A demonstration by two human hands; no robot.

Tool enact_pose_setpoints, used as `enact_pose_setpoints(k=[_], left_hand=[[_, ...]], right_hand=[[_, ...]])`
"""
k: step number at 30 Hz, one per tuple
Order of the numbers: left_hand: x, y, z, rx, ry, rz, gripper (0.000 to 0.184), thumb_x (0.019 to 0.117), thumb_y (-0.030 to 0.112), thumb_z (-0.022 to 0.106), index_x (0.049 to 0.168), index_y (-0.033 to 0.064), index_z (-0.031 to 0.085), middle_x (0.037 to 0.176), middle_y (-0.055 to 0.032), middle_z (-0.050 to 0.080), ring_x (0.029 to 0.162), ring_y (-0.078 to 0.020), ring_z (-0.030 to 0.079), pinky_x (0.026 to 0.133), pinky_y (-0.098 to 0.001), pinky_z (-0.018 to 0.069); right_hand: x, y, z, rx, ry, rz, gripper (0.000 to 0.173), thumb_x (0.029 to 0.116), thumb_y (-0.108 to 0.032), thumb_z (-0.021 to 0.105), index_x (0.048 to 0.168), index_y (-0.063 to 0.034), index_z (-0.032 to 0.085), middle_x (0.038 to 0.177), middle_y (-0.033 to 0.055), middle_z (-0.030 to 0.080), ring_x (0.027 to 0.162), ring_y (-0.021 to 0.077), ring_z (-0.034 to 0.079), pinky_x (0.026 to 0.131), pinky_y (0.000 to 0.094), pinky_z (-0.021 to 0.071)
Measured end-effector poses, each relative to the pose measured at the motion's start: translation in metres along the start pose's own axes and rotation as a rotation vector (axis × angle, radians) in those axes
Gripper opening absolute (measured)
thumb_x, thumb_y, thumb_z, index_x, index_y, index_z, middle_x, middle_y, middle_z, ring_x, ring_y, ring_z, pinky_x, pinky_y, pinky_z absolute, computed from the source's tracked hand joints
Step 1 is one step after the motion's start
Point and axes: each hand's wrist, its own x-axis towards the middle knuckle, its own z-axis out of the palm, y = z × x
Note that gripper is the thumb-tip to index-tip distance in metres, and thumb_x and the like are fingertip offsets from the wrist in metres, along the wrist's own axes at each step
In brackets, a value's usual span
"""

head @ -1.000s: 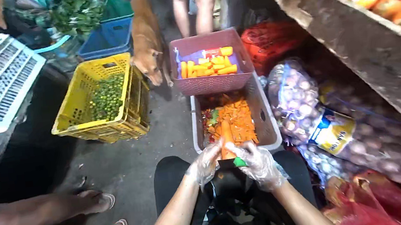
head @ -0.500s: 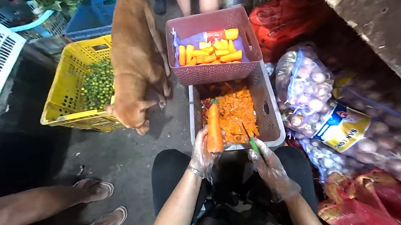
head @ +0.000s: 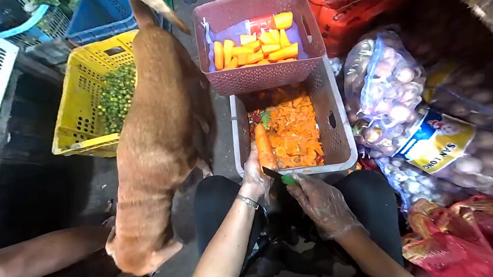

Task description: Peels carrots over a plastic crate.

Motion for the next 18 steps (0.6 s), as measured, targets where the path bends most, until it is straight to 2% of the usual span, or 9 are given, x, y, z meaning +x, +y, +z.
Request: enact_pose_setpoints(k=[4,6,8,10,12,16,18], left_hand=[[0.000,-0.001,0.003,0.047,0.051,0.010,0.046,0.1095,0.047,0.035,0.117,0.0076,0.058,0.087,-0.0096,0.063,0.071,-0.0186,0.064,0.062,-0.0334,0.0562],[0.001,0.000,0.005,0.093,0.049,0.018,0.045,0.1094,0.046,0.035,0.110,0.0074,0.059,0.080,-0.0076,0.062,0.066,-0.0159,0.063,0.058,-0.0301,0.0548],[0.003,-0.001,0.004,0.134,0.037,0.012,0.047,0.1091,0.048,0.035,0.107,0.0076,0.059,0.075,-0.0066,0.060,0.061,-0.0150,0.060,0.053,-0.0290,0.0520],[-0.002,-0.005,0.000,0.150,-0.030,0.001,0.046,0.1105,0.044,0.034,0.116,0.0052,0.058,0.080,-0.0094,0.063,0.064,-0.0175,0.063,0.056,-0.0310,0.0556],[-0.003,-0.004,0.002,0.147,-0.085,-0.009,0.045,0.1118,0.040,0.031,0.121,0.0040,0.055,0.083,-0.0108,0.064,0.066,-0.0187,0.065,0.058,-0.0316,0.0574],[0.004,-0.004,0.003,0.067,-0.031,-0.059,0.050,0.1100,0.047,0.032,0.112,0.0043,0.059,0.079,-0.0109,0.063,0.063,-0.0187,0.064,0.055,-0.0313,0.0559],[0.004,-0.002,0.006,0.065,-0.004,-0.053,0.050,0.1092,0.048,0.034,0.111,0.0057,0.060,0.079,-0.0103,0.064,0.064,-0.0180,0.064,0.054,-0.0315,0.0552]], right_hand=[[0.007,0.005,0.008,-0.039,0.110,-0.076,0.048,0.1072,-0.045,0.046,0.126,-0.0088,0.071,0.111,0.0136,0.076,0.096,0.0319,0.075,0.078,0.0496,0.0604],[0.015,0.006,0.006,-0.037,0.082,-0.041,0.048,0.1073,-0.044,0.045,0.126,-0.0091,0.071,0.112,0.0140,0.076,0.098,0.0327,0.075,0.080,0.0515,0.0596],[0.028,0.010,0.001,-0.045,0.010,0.119,0.048,0.1077,-0.044,0.044,0.131,-0.0102,0.069,0.116,0.0159,0.075,0.105,0.0353,0.073,0.087,0.0562,0.0574],[0.047,0.024,-0.016,-0.050,-0.150,0.374,0.051,0.1101,-0.045,0.037,0.144,-0.0139,0.059,0.130,0.0184,0.068,0.121,0.0378,0.065,0.101,0.0606,0.0491],[0.057,0.038,-0.035,-0.009,-0.189,0.451,0.053,0.1108,-0.046,0.033,0.148,-0.0145,0.054,0.133,0.0199,0.066,0.126,0.0382,0.062,0.105,0.0615,0.0454],[0.035,0.028,-0.040,0.135,-0.120,0.259,0.049,0.1089,-0.044,0.040,0.135,-0.0108,0.064,0.114,0.0196,0.072,0.109,0.0351,0.069,0.095,0.0584,0.0515],[0.024,0.017,-0.035,0.155,-0.155,0.157,0.052,0.1079,-0.049,0.040,0.130,-0.0110,0.068,0.109,0.0174,0.073,0.102,0.0342,0.071,0.090,0.0585,0.0537]])
